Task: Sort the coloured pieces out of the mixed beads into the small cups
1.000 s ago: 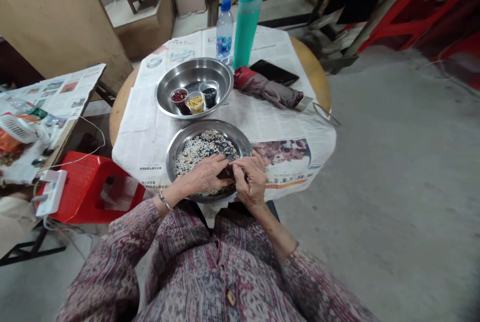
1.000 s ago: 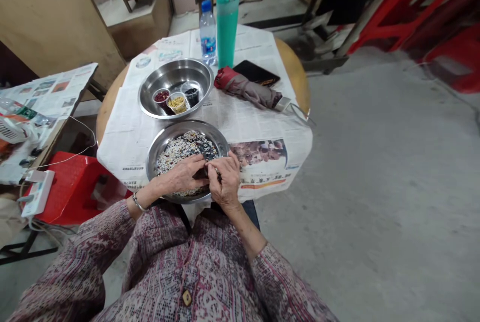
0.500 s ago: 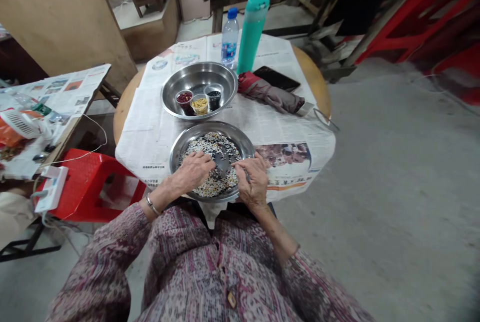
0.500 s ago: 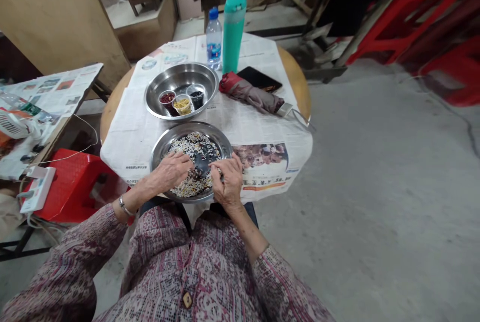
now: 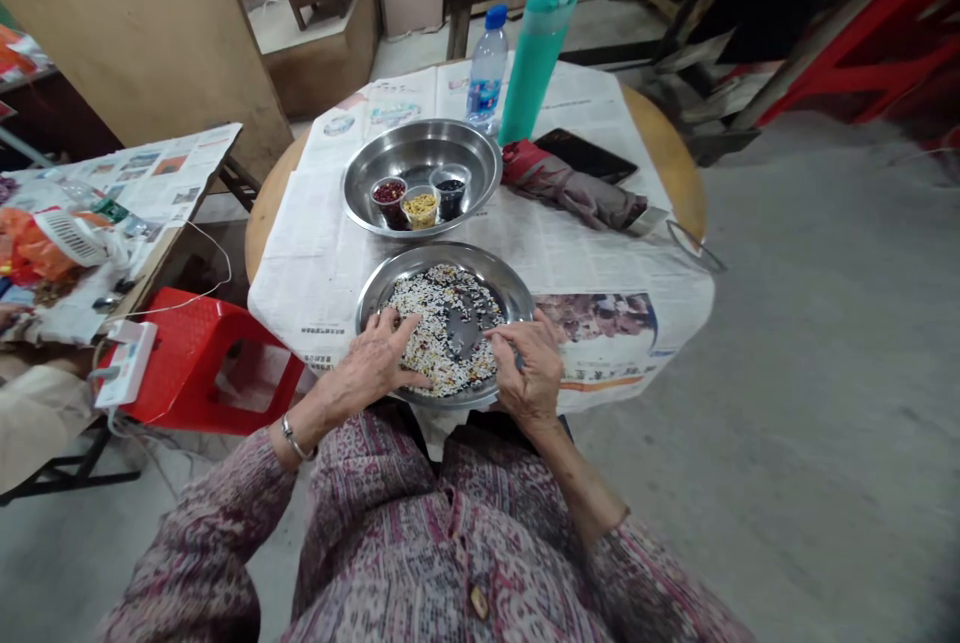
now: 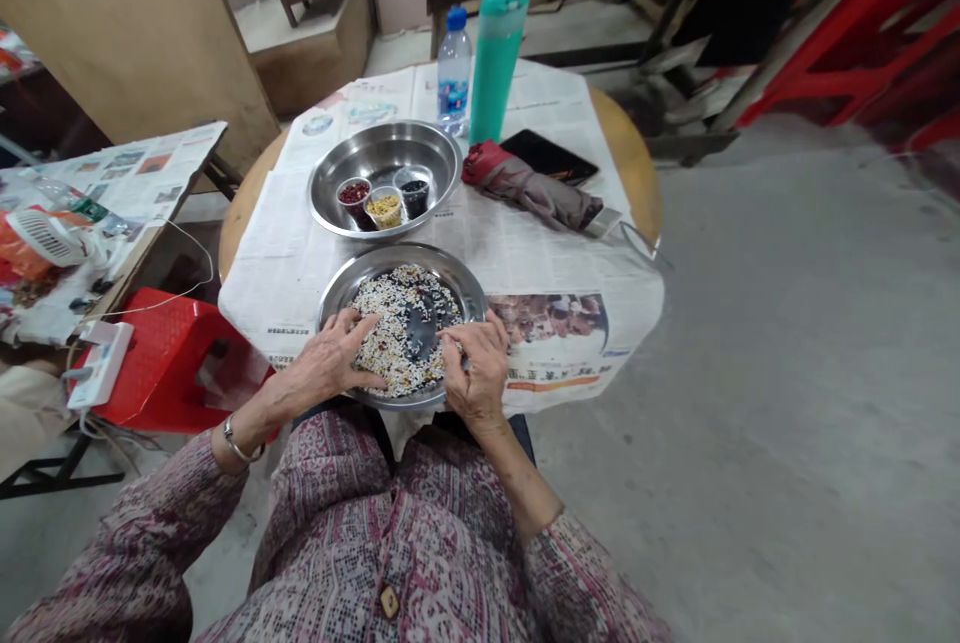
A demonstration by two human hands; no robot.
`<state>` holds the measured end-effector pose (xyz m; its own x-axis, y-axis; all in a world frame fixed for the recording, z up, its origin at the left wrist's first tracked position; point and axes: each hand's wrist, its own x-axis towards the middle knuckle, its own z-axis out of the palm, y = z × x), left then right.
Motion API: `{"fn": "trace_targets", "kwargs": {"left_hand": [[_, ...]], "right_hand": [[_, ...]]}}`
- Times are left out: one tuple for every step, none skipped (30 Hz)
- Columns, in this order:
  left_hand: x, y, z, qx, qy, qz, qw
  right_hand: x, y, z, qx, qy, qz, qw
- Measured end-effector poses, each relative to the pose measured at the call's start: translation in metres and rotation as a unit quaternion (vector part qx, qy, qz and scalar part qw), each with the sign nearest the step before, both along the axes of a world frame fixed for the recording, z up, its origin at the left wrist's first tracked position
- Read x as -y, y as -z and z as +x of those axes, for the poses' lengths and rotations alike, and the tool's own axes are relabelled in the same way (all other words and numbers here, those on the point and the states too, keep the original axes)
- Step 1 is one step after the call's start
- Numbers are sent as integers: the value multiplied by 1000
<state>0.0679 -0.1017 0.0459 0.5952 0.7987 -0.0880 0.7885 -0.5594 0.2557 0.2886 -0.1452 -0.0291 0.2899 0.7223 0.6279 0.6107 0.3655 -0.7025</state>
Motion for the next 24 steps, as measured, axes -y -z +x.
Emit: {"fn": "trace_targets", "kwargs": {"left_hand": [[1,1,2,15,0,-7,1000],[1,3,5,33,2,-13,999],[0,5,8,51,4,-19,999],[-2,7,12,65,6,-25,998],[-5,10,17,75,5,-30,997],[-8,13,22,81,2,-34,996],[-11,15,28,83,-2,-36,996],[-15,17,33,85,-4,-36,996],[-18,18,37,87,-3,-34,996],[-20,17,41,87,0,-30,996],[-22,16,44,84,6,-28,996],[-24,13,46,77,12,-27,997],[-25,9,47,66,14,-27,997],[-26,5,47,55,13,-24,998],[-27,1,47,45,7,-18,999],[-29,-3,47,39,3,-6,999],[-31,-6,47,37,5,7,999],[-33,-8,48,36,19,19,999],[-35,-9,49,33,43,25,998],[-37,-9,51,27,75,24,997],[-39,-8,52,18,108,18,994],[-41,-7,54,8,136,10,991],[-43,-5,56,0,155,3,988],[-44,-4,58,-3,167,-3,986]], "right_hand": [[0,0,0,1,0,2,1000],[0,0,0,2,0,4,1000],[0,0,0,2,-1,5,1000],[0,0,0,2,-2,4,1000],[0,0,1,2,-2,2,1000],[0,0,1,1,-2,0,1000],[0,0,1,1,-2,-2,1000],[0,0,1,1,-2,-3,1000],[0,0,1,1,-3,-4,1000],[0,0,1,2,-5,-2,1000],[0,0,1,2,-6,-1,1000],[0,0,1,3,-7,0,1000],[0,0,1,2,-7,0,1000],[0,0,0,2,-6,-1,1000],[0,1,0,1,-5,-2,1000],[0,1,0,0,-4,-3,1000],[0,1,0,-1,-4,-3,1000],[0,1,0,-2,-3,-2,1000],[0,1,0,-3,-2,0,1000],[0,0,0,-4,-1,1,1000],[0,0,0,-5,-1,3,1000],[0,0,0,-5,-1,4,1000],[0,0,0,-6,-2,5,1000],[0,-1,0,-7,-3,4,1000]]}}
